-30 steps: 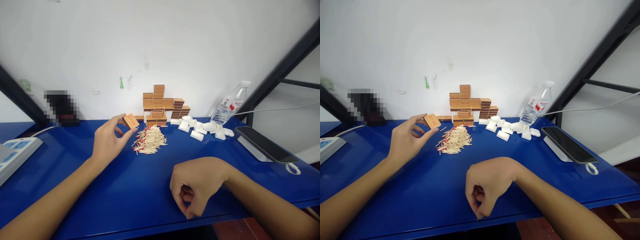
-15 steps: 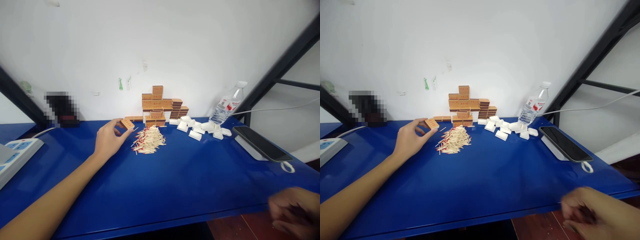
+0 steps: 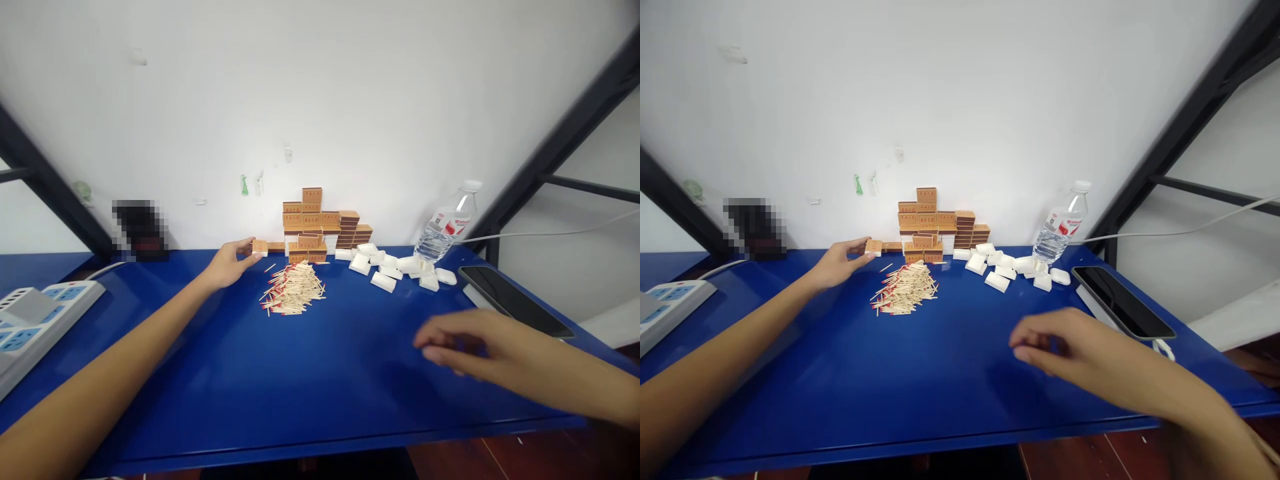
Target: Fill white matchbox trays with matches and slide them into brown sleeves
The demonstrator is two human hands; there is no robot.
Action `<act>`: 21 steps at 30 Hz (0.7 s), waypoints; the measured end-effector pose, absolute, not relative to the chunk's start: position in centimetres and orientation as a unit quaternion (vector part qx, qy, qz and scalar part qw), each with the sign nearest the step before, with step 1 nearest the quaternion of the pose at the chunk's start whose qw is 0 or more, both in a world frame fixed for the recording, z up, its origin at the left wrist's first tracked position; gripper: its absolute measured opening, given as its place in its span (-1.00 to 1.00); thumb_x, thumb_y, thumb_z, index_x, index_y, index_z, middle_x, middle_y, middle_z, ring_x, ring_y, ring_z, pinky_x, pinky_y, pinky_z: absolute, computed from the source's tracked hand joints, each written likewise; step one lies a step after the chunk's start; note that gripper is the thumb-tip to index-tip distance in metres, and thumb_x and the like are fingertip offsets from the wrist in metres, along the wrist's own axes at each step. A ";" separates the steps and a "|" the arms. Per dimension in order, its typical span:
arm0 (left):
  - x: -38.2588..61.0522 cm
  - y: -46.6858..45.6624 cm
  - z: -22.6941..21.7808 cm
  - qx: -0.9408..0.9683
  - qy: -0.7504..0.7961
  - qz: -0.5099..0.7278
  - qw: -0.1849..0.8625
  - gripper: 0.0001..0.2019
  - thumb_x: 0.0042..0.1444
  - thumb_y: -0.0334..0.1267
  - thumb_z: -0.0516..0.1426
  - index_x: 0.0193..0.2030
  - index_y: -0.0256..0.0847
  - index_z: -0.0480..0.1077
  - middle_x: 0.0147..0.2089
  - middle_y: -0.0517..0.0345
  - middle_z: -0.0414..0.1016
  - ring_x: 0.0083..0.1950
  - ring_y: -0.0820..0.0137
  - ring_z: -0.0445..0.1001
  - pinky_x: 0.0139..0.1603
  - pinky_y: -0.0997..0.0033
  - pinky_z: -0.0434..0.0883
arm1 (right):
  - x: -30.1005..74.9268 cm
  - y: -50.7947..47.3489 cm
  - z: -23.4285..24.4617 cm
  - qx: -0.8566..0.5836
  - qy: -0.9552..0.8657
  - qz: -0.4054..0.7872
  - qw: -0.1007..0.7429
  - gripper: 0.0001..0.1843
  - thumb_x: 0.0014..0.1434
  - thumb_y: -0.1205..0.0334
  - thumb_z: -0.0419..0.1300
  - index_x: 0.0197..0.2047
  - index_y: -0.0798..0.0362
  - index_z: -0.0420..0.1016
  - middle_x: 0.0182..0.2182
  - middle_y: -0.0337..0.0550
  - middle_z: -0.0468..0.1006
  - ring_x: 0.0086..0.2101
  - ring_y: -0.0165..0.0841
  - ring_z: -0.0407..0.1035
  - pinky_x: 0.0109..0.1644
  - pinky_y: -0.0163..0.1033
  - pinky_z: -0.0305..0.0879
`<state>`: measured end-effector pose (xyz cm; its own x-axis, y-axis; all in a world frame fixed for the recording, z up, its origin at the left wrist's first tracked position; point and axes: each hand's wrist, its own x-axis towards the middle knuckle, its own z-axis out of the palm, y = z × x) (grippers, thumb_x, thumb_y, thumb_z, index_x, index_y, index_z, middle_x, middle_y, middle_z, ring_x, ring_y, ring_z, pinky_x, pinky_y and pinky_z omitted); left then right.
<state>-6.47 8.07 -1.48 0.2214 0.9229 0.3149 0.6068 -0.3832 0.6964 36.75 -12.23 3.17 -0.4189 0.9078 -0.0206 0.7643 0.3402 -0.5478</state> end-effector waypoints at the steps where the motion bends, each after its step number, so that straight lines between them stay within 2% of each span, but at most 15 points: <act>1: -6.2 8.7 -1.4 0.750 0.507 0.357 0.230 -0.48 0.17 -0.03 0.25 0.22 -0.21 0.53 0.06 -0.05 0.68 0.00 0.19 0.64 -0.05 0.24 0.58 | 35.2 -10.5 4.2 -0.511 -0.806 0.274 0.117 -0.78 0.38 0.02 0.21 -0.13 -0.16 0.68 -0.35 -0.05 0.65 -0.39 -0.27 0.50 -0.33 -0.16 0.36; 5: -4.7 10.5 -1.8 0.727 0.532 0.372 0.224 -0.47 0.24 -0.03 0.18 0.26 -0.30 0.49 0.04 -0.18 0.67 -0.11 0.19 0.66 -0.23 0.25 0.60 | 31.9 -5.5 6.6 -0.468 -0.823 0.305 0.102 -0.73 0.33 -0.03 0.23 -0.14 -0.05 0.65 -0.34 -0.14 0.64 -0.36 -0.29 0.48 -0.30 -0.21 0.34; 8: -3.6 10.7 -2.3 0.704 0.567 0.392 0.170 -0.49 0.29 -0.01 0.13 0.20 -0.36 0.50 -0.02 -0.24 0.66 -0.14 0.18 0.65 -0.19 0.20 0.58 | 31.8 -3.4 5.7 -0.467 -0.814 0.316 0.142 -0.71 0.33 -0.04 0.21 -0.17 -0.01 0.62 -0.39 -0.17 0.63 -0.41 -0.33 0.47 -0.35 -0.24 0.31; 10: -3.1 10.3 -2.4 0.708 0.575 0.388 0.131 -0.51 0.25 0.05 0.17 0.13 -0.31 0.54 -0.03 -0.19 0.66 -0.11 0.17 0.63 -0.11 0.19 0.55 | 32.0 -2.3 3.9 -0.481 -0.807 0.286 0.187 -0.72 0.34 0.00 0.19 -0.19 0.01 0.60 -0.43 -0.18 0.61 -0.45 -0.34 0.44 -0.36 -0.24 0.28; 13: -2.9 9.6 -2.5 0.738 0.567 0.353 0.092 -0.54 0.09 0.06 0.31 0.01 -0.23 0.60 -0.04 -0.12 0.66 -0.09 0.15 0.60 -0.04 0.19 0.50 | 32.4 -0.9 0.9 -0.507 -0.809 0.179 0.238 -0.77 0.33 0.10 0.17 -0.23 0.03 0.59 -0.46 -0.19 0.56 -0.47 -0.35 0.37 -0.35 -0.23 0.22; 15: -3.0 9.4 -2.6 0.755 0.562 0.327 0.083 -0.63 0.04 0.02 0.34 -0.10 -0.18 0.64 -0.12 -0.07 0.67 -0.13 0.15 0.59 -0.09 0.20 0.47 | 32.7 -0.3 -0.5 -0.516 -0.808 0.149 0.243 -0.76 0.33 0.11 0.16 -0.25 0.03 0.59 -0.48 -0.20 0.54 -0.47 -0.35 0.34 -0.34 -0.23 0.19; 18: -3.4 9.9 -2.6 0.763 0.562 0.307 0.091 -0.74 0.08 -0.01 0.31 -0.24 -0.14 0.65 -0.29 0.00 0.67 -0.25 0.18 0.59 -0.20 0.23 0.45 | 33.1 0.2 -1.3 -0.523 -0.801 0.153 0.246 -0.75 0.35 0.11 0.14 -0.26 0.03 0.58 -0.50 -0.22 0.51 -0.48 -0.36 0.31 -0.35 -0.23 0.16; 21: -3.9 11.1 -2.2 0.752 0.568 0.317 0.107 -0.70 0.12 0.02 0.27 -0.23 -0.18 0.64 -0.33 0.00 0.68 -0.29 0.19 0.60 -0.25 0.25 0.46 | 33.2 0.5 -1.5 -0.527 -0.800 0.153 0.244 -0.76 0.34 0.12 0.14 -0.26 0.03 0.57 -0.50 -0.23 0.50 -0.48 -0.36 0.31 -0.34 -0.22 0.16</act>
<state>-3.89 11.15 -2.23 0.1537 0.9223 0.3545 0.7865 -0.3314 0.5212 33.21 0.48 -1.54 -0.3259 0.9172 0.2291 0.7685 0.3982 -0.5009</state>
